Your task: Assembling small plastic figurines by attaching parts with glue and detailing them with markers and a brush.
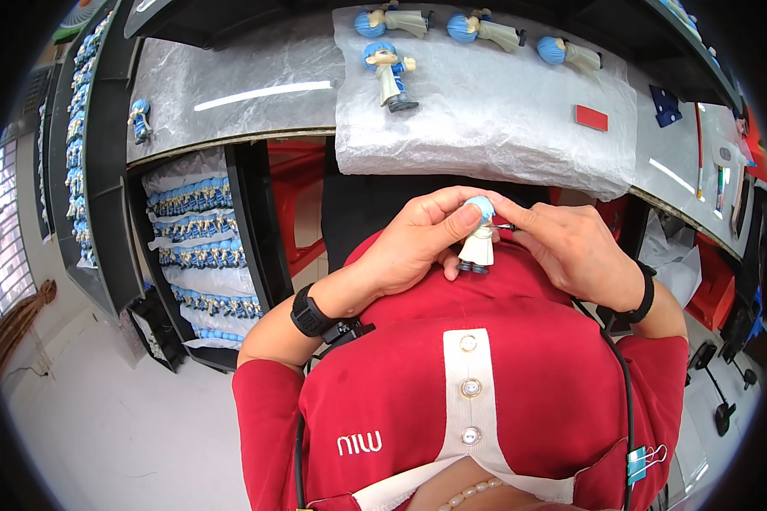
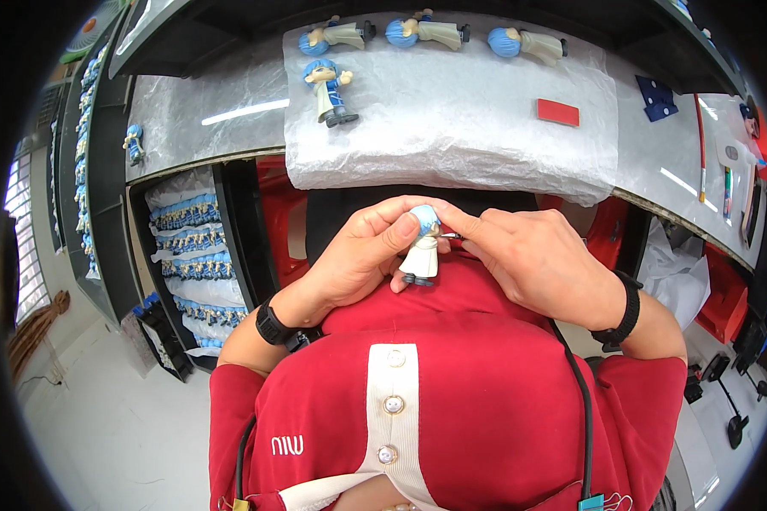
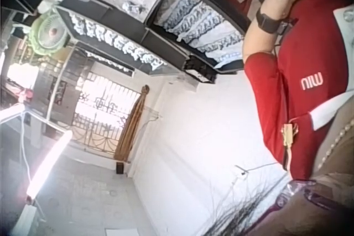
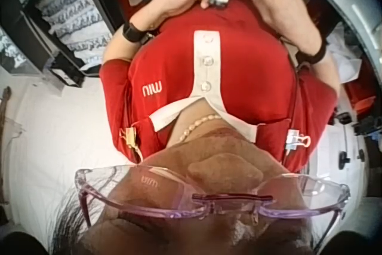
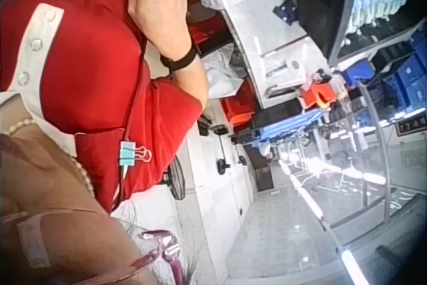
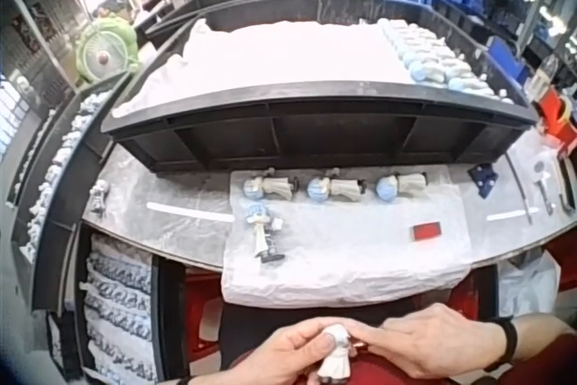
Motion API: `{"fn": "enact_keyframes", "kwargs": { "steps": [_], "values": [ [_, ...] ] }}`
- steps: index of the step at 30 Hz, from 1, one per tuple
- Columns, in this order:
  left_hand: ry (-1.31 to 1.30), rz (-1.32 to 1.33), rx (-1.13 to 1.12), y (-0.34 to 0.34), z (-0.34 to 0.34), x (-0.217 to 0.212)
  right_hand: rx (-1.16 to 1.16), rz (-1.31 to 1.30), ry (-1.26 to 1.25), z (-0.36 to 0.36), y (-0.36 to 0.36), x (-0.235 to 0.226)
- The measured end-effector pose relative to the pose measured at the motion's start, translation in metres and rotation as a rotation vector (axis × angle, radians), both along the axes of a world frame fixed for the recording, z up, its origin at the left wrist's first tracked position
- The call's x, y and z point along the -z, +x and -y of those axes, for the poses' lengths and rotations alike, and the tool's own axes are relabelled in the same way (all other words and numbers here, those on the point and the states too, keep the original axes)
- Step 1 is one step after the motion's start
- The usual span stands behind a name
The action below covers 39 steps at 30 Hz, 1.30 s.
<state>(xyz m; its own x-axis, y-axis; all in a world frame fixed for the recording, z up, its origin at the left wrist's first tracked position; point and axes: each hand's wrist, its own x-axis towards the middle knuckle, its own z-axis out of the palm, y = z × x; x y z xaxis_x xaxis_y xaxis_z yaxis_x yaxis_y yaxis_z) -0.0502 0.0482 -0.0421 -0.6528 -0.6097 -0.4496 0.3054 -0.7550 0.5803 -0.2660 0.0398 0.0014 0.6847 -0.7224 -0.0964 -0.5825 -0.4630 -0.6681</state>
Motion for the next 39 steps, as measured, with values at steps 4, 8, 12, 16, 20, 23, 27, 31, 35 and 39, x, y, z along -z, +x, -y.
{"fn": "enact_keyframes", "kwargs": {
  "steps": [4, 8, 12, 16, 20, 23, 27, 31, 35, 39],
  "values": [
    [0.002, 0.007, 0.009, 0.002, -0.002, 0.0, -0.016, -0.019, -0.059, -0.002, 0.001, 0.001],
    [0.02, -0.006, 0.005, 0.003, -0.002, 0.001, -0.014, -0.04, -0.071, -0.002, 0.002, 0.003],
    [0.015, -0.012, 0.007, 0.003, 0.003, 0.002, -0.008, -0.02, -0.069, 0.002, 0.003, 0.003],
    [0.009, -0.007, 0.008, 0.004, 0.012, 0.002, -0.028, -0.048, -0.097, 0.011, 0.003, 0.004],
    [-0.061, 0.017, 0.01, 0.004, 0.01, -0.011, -0.01, 0.003, -0.068, 0.011, 0.003, -0.009],
    [-0.102, 0.02, 0.041, 0.002, 0.001, -0.006, -0.059, -0.191, -0.068, 0.004, 0.006, -0.012],
    [-0.012, -0.026, 0.061, 0.0, -0.002, 0.017, -0.049, -0.028, -0.073, 0.003, -0.008, 0.006],
    [-0.045, -0.001, 0.021, 0.005, -0.004, 0.01, 0.006, 0.19, -0.027, 0.003, -0.005, 0.0],
    [-0.085, -0.045, -0.012, 0.007, -0.003, 0.01, 0.025, 0.194, -0.037, 0.003, -0.005, 0.008],
    [-0.089, -0.069, -0.024, 0.009, -0.003, 0.001, 0.093, 0.254, -0.033, -0.001, -0.004, 0.002]
  ]
}}
